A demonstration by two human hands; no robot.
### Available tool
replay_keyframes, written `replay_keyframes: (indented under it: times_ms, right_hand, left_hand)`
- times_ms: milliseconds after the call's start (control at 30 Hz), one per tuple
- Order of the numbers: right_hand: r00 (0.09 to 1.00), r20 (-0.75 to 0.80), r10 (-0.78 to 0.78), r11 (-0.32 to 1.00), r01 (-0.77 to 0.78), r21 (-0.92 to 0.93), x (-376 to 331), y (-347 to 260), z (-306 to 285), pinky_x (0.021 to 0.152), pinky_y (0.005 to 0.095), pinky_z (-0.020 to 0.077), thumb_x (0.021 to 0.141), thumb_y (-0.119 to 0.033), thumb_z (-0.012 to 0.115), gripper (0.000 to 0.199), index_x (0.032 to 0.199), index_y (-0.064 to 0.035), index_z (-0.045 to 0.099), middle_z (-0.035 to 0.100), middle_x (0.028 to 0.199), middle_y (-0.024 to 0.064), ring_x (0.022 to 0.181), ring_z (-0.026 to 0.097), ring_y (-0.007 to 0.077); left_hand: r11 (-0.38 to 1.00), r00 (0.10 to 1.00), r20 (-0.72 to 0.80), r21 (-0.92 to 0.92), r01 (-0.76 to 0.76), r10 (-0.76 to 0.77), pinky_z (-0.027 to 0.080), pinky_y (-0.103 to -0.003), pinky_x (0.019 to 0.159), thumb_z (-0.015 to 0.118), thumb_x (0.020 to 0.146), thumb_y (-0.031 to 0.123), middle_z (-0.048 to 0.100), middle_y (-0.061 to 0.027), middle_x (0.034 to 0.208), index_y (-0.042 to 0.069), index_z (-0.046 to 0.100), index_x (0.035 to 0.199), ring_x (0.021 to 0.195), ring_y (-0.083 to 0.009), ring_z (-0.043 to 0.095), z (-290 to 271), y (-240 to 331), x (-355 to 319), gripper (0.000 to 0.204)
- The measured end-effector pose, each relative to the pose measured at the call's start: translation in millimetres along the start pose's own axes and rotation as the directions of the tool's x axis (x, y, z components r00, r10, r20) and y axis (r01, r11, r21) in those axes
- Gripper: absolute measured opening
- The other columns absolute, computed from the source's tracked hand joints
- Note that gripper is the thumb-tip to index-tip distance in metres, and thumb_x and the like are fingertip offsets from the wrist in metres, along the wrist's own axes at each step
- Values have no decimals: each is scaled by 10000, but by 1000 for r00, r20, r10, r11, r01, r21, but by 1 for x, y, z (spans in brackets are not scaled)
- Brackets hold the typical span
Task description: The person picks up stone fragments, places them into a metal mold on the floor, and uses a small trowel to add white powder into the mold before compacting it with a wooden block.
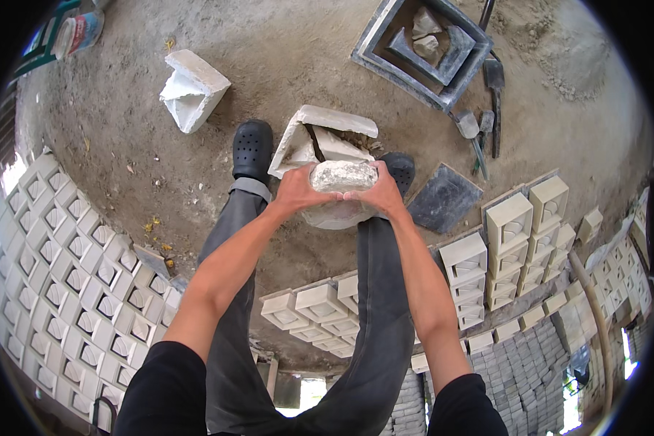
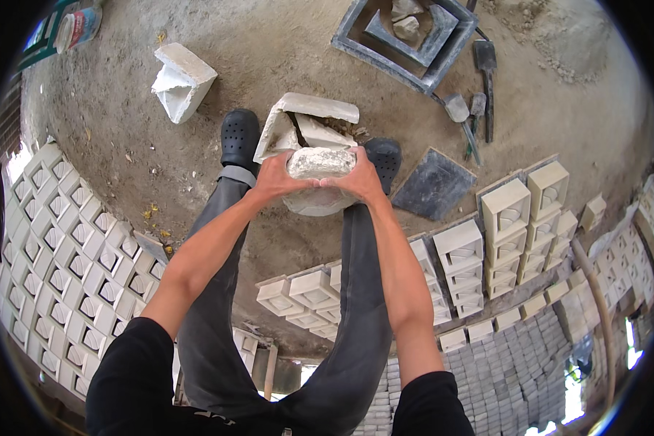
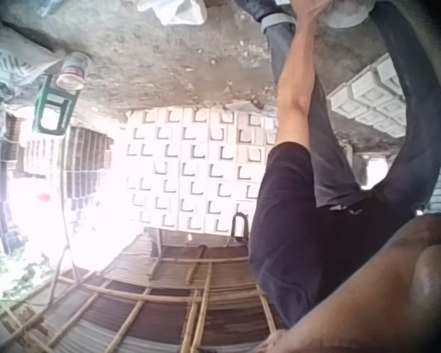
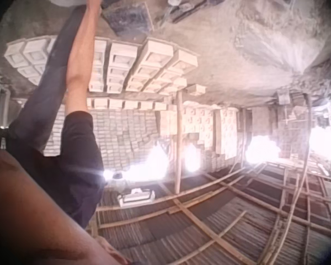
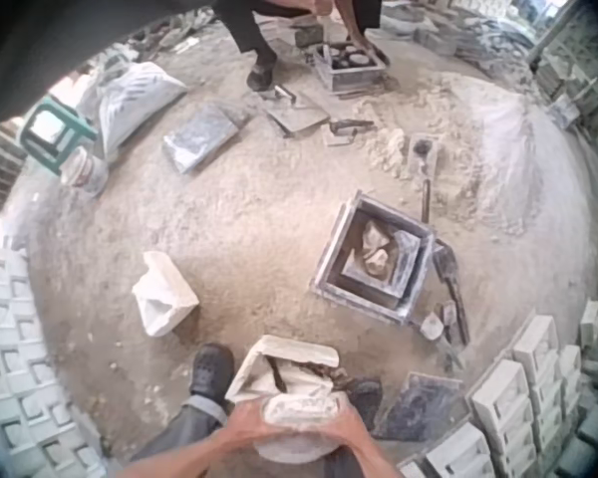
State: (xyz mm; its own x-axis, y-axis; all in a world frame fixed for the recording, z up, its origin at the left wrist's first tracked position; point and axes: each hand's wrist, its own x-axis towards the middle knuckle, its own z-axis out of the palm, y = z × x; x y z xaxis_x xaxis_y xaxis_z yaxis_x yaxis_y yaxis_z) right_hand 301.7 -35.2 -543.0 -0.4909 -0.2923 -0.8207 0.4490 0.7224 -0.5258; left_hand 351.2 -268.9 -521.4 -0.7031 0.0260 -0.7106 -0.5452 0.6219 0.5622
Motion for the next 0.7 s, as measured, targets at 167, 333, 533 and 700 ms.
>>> replay_keyframes:
  times_ms: [167, 333, 533, 700]
  right_hand:
    - [995, 68, 77, 950, -94, 298, -21, -3, 24, 929, 361, 490, 515, -405, 947, 938, 1252, -7, 525, 652, 1152, 170, 1068, 629, 252]
    - [940, 299, 167, 910, -264, 320, -47, -14, 37, 901, 344, 503, 532, -352, 945, 884, 1228, 20, 549, 670, 1109, 161, 1013, 647, 230]
    - [935, 268, 233, 876, -321, 359, -89, 21, 79, 923, 335, 492, 576, -325, 937, 822, 1217, 24, 557, 661, 1131, 151, 1035, 630, 214]
    - [953, 216, 214, 962, -244, 120, -87, 51, 137, 891, 375, 500, 518, -397, 932, 830, 1147, 8, 573, 672, 1100, 198, 1016, 658, 283]
  left_hand:
    - [995, 992, 98, -51, 83, -78, 528, -379, 857, 860, 573, 571, 716, -179, 1032, -29, 660, 1131, 959, -282, 698, -14, -16, -22, 844]
    - [942, 930, 272, -155, 296, -248, 525, -396, 884, 847, 561, 600, 712, -199, 1032, 4, 674, 1129, 975, -316, 692, -3, -43, -57, 840]
    - [966, 865, 460, -57, 254, -200, 500, -391, 936, 854, 572, 602, 680, -203, 1122, 2, 641, 1186, 1067, -324, 652, 22, -65, -73, 884]
    - [952, 811, 528, 284, 110, -252, 452, -424, 1030, 799, 584, 686, 591, -207, 1285, 47, 617, 1275, 1205, -326, 566, 22, -90, -79, 958]
